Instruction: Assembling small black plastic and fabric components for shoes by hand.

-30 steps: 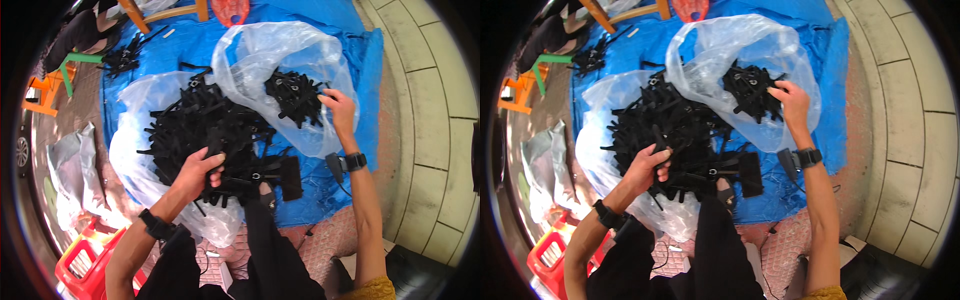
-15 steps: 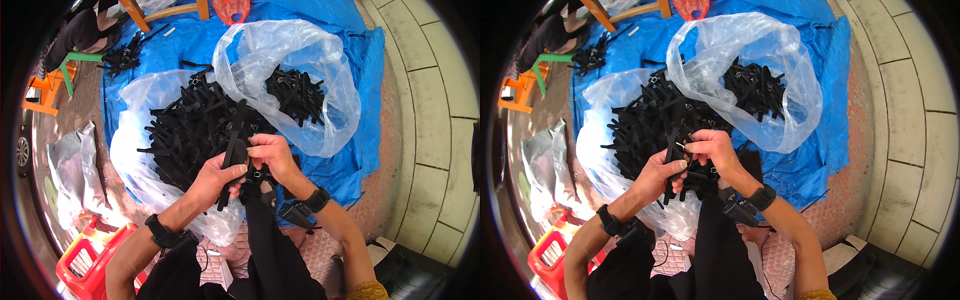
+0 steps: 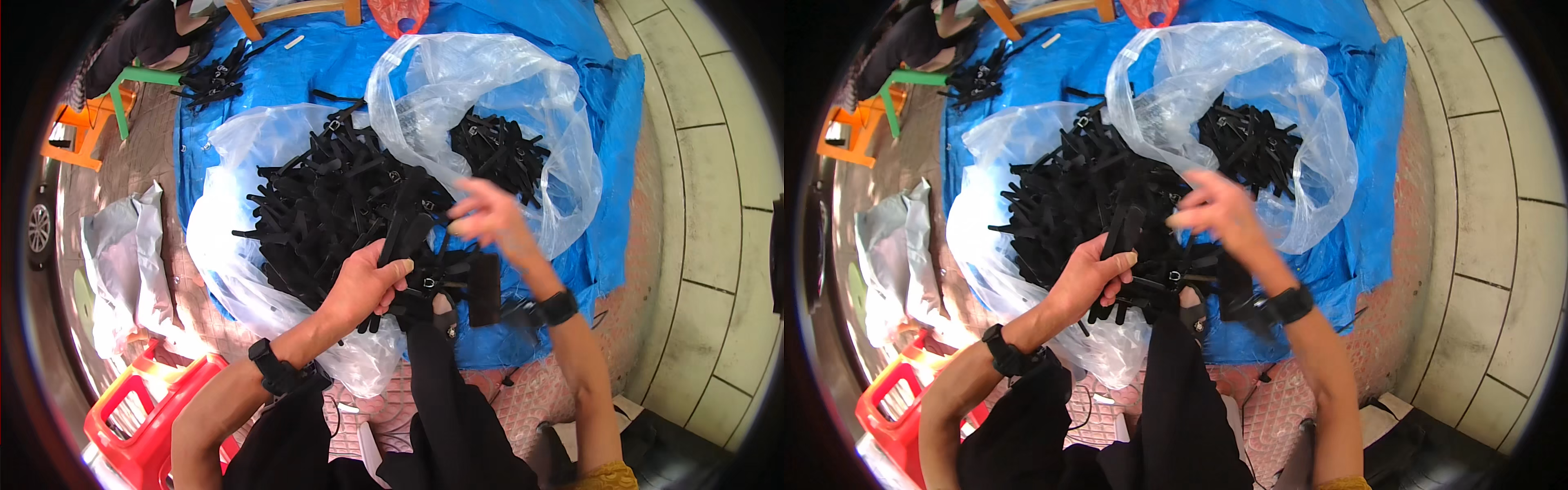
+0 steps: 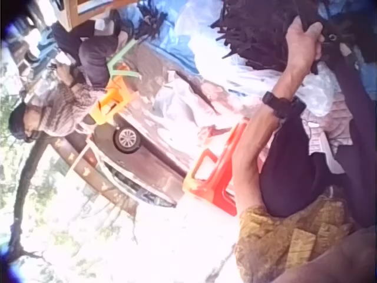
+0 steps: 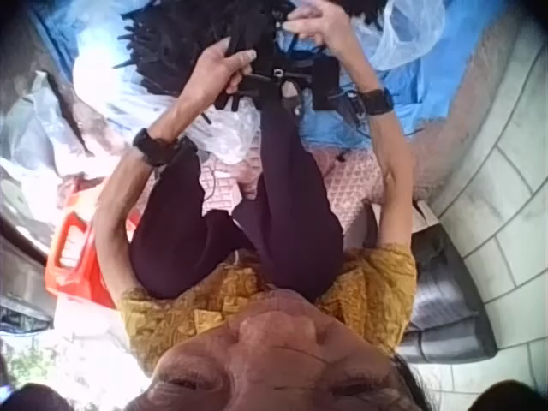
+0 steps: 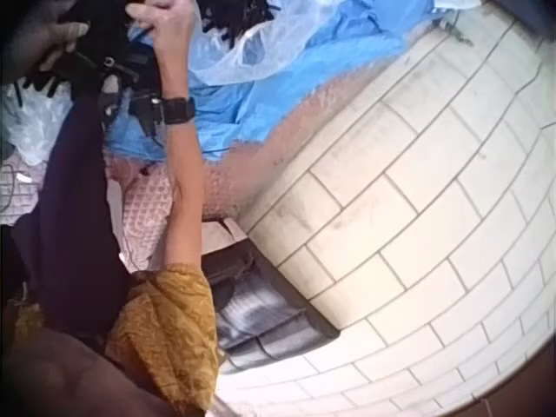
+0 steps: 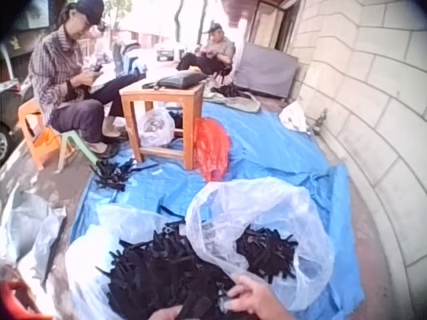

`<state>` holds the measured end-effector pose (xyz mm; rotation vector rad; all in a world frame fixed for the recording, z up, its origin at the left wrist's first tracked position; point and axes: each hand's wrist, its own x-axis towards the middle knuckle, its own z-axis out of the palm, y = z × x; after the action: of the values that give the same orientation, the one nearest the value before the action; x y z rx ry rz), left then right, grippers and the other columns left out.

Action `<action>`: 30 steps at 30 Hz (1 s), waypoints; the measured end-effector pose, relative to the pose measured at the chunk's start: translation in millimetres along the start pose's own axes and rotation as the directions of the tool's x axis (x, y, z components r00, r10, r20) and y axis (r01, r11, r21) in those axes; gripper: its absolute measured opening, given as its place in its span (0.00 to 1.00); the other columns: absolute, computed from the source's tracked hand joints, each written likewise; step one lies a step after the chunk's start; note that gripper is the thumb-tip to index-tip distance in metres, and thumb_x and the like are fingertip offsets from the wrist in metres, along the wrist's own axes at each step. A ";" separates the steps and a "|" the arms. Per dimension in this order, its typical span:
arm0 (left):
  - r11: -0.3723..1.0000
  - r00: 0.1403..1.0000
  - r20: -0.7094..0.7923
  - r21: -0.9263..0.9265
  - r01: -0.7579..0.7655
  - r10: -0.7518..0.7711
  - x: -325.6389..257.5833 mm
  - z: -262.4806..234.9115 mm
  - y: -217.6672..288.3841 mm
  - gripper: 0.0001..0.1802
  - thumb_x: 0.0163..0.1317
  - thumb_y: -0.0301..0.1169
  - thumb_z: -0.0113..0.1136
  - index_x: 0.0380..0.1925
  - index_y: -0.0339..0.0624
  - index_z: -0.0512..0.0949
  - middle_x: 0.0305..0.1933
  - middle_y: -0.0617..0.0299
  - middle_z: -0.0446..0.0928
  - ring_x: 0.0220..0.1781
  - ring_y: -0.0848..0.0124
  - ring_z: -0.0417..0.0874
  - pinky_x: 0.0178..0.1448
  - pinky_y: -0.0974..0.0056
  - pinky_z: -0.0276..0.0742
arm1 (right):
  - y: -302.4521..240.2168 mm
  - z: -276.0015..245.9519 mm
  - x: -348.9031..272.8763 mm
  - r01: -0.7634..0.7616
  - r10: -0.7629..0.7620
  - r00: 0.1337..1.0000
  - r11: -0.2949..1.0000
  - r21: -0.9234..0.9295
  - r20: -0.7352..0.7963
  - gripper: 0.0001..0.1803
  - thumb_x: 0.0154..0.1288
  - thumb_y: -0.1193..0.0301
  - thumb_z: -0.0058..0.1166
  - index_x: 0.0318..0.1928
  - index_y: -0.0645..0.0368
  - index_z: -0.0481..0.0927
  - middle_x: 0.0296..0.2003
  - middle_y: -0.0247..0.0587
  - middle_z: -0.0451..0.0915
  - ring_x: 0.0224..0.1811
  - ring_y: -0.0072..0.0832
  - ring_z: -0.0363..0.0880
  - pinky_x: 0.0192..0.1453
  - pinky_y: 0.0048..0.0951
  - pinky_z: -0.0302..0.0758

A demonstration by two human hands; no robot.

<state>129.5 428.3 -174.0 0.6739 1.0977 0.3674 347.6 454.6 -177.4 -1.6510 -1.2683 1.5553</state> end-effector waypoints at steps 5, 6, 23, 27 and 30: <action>0.974 0.996 0.043 0.214 0.071 -0.082 -0.4 10.1 0.8 0.07 0.56 0.31 0.53 0.29 0.39 0.71 0.18 0.65 0.69 0.12 0.81 0.64 0.14 0.74 0.59 | -0.1 42.7 0.3 -0.006 -0.012 0.999 0.940 0.341 0.051 0.26 0.41 0.75 0.56 0.46 0.67 0.72 0.29 0.40 0.77 0.16 0.15 0.68 0.17 0.15 0.60; 0.958 0.993 0.049 0.271 0.094 -0.112 -0.4 9.5 0.1 0.08 0.56 0.32 0.54 0.29 0.39 0.71 0.18 0.65 0.70 0.12 0.81 0.65 0.13 0.74 0.60 | 3.7 43.2 0.8 -0.006 -0.011 0.999 0.940 0.341 0.047 0.26 0.41 0.75 0.56 0.46 0.67 0.72 0.29 0.40 0.77 0.16 0.15 0.68 0.17 0.15 0.60; 0.989 0.987 -0.112 0.080 0.122 -0.112 25.7 -31.5 -28.2 0.07 0.57 0.32 0.52 0.30 0.40 0.69 0.20 0.64 0.69 0.11 0.80 0.61 0.13 0.74 0.56 | 66.1 -62.6 26.8 0.313 -0.516 0.826 0.753 -0.579 -0.225 0.25 0.34 0.72 0.62 0.41 0.63 0.76 0.39 0.38 0.75 0.35 0.24 0.73 0.39 0.23 0.70; 0.869 0.963 -0.269 0.483 0.108 0.030 33.9 -54.7 -34.1 0.09 0.53 0.30 0.53 0.31 0.36 0.71 0.26 0.56 0.75 0.19 0.71 0.75 0.22 0.67 0.71 | 90.9 56.4 29.8 0.289 -0.317 0.945 0.683 -0.671 0.084 0.37 0.30 0.66 0.66 0.49 0.59 0.71 0.44 0.41 0.72 0.47 0.39 0.69 0.49 0.35 0.67; 0.537 0.895 -0.108 0.828 -0.160 0.432 40.0 -69.3 -58.1 0.11 0.51 0.32 0.56 0.32 0.37 0.71 0.28 0.52 0.74 0.28 0.63 0.79 0.32 0.62 0.74 | 108.4 87.0 40.1 0.130 -0.290 0.954 0.616 -0.777 -0.070 0.41 0.28 0.66 0.66 0.51 0.58 0.68 0.46 0.42 0.69 0.48 0.40 0.66 0.46 0.37 0.65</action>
<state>80.9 430.3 -260.0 1.7052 1.4496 0.2492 288.8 426.6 -306.6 -1.9577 -2.1069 0.6750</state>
